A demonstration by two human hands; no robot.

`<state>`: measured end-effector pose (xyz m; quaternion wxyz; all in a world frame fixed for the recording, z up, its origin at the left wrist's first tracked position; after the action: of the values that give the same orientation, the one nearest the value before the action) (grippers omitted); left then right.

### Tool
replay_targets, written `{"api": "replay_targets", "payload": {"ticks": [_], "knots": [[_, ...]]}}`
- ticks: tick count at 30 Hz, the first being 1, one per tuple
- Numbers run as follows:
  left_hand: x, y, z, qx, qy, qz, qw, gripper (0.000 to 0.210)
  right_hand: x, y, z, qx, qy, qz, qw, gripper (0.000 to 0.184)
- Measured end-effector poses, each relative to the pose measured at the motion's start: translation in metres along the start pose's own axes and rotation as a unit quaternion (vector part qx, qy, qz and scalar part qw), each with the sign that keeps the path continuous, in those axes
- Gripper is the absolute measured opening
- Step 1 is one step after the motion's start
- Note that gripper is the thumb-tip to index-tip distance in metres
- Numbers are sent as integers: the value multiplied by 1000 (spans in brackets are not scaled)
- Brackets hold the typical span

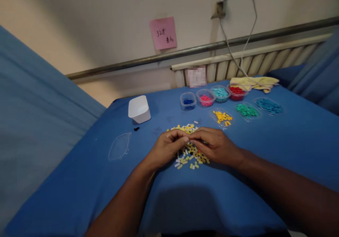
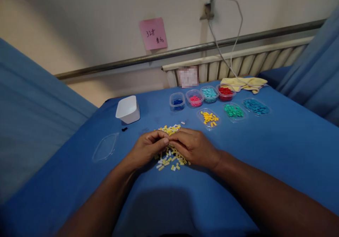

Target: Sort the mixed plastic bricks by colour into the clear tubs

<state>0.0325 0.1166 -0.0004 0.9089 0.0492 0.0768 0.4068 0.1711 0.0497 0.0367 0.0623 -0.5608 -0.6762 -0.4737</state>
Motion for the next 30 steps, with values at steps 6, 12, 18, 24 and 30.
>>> {"api": "replay_targets", "payload": {"ticks": [6, 12, 18, 24, 30], "knots": [[6, 5, -6, -47, -9, 71, 996, 36, 1, 8, 6, 7, -20, 35, 999, 17], [4, 5, -4, -58, -28, 101, 993, 38, 0, 7, 10, 26, -49, 59, 997, 16], [8, 2, -4, -60, -32, 151, 986, 37, 2, 7, 11, 20, -49, 59, 997, 17], [12, -8, -8, -52, -24, 123, 991, 43, 2, 21, 21, -73, -51, 66, 994, 15], [0, 50, 13, 207, -100, 216, 949, 34, -19, 78, 92, -275, -160, 84, 944, 20]]}}
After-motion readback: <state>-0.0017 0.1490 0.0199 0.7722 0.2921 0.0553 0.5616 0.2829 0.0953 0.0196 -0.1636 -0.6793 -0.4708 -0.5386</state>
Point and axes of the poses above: each hand's wrist, its own x-axis towards the middle knuckle, its own y-axis out of the back of the hand, z = x × y, the point moved 9 cm from there along x, towards the middle knuckle, and after that the axes turned 6 degrees about -z, right-handed, at the moved point
